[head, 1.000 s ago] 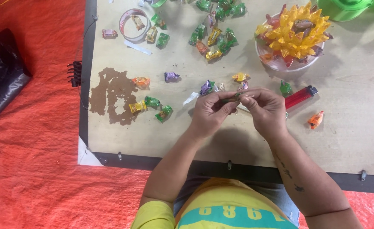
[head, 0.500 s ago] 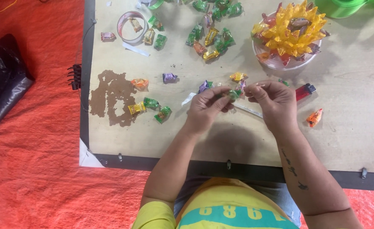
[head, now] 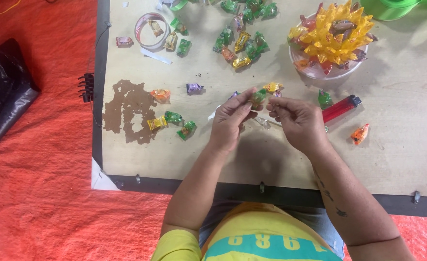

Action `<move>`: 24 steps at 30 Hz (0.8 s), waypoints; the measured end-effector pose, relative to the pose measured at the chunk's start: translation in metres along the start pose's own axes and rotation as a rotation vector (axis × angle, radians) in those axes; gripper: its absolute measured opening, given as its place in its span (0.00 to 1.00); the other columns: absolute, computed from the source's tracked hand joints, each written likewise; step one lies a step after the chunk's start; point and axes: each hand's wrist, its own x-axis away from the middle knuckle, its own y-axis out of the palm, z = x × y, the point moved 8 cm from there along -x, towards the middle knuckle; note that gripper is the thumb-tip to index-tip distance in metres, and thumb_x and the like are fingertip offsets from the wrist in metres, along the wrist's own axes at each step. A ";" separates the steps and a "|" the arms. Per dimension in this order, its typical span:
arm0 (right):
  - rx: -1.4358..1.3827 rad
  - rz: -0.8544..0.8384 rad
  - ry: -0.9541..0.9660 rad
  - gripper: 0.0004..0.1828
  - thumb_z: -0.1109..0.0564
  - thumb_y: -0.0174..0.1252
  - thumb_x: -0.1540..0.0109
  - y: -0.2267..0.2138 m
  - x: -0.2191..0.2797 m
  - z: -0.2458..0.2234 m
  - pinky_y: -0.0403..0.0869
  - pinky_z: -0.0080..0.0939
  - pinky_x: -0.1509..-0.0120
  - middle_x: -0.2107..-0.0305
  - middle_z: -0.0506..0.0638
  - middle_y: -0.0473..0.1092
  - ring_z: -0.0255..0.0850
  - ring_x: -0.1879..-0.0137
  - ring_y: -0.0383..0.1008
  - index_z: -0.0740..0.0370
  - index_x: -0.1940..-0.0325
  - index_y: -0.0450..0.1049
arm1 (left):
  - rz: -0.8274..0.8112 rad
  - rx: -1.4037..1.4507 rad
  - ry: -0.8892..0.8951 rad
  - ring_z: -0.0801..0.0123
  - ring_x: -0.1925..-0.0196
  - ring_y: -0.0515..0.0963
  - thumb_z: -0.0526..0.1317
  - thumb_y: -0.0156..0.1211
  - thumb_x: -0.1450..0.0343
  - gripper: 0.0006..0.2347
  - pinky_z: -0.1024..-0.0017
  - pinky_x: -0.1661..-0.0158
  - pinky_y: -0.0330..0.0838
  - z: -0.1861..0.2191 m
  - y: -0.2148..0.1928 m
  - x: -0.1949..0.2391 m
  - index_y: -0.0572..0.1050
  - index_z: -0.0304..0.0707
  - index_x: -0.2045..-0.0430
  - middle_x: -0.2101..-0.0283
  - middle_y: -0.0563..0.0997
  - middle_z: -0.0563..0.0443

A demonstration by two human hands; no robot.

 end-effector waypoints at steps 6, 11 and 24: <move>0.269 -0.149 0.136 0.05 0.55 0.66 0.37 0.008 0.004 0.002 0.79 0.49 0.53 0.70 0.56 0.80 0.49 0.60 0.83 0.56 0.59 0.85 | 0.104 -0.099 0.047 0.62 0.53 0.85 0.32 0.64 0.25 0.14 0.74 0.51 0.79 0.002 -0.009 0.000 0.78 0.30 0.45 0.55 0.85 0.32; 0.187 -0.013 -0.181 0.04 0.59 0.69 0.37 0.004 0.001 -0.008 0.80 0.44 0.53 0.57 0.59 0.78 0.53 0.56 0.81 0.62 0.62 0.84 | 0.127 -0.164 0.101 0.72 0.60 0.84 0.30 0.69 0.29 0.10 0.80 0.60 0.79 0.004 -0.004 0.002 0.81 0.30 0.54 0.58 0.86 0.39; 0.175 0.092 -0.355 0.04 0.67 0.67 0.37 -0.004 0.003 -0.024 0.79 0.40 0.64 0.71 0.57 0.78 0.50 0.64 0.83 0.64 0.58 0.84 | 0.095 -0.525 0.489 0.61 0.63 0.87 0.25 0.72 0.35 0.07 0.71 0.63 0.83 0.030 0.016 0.009 0.84 0.31 0.67 0.66 0.85 0.39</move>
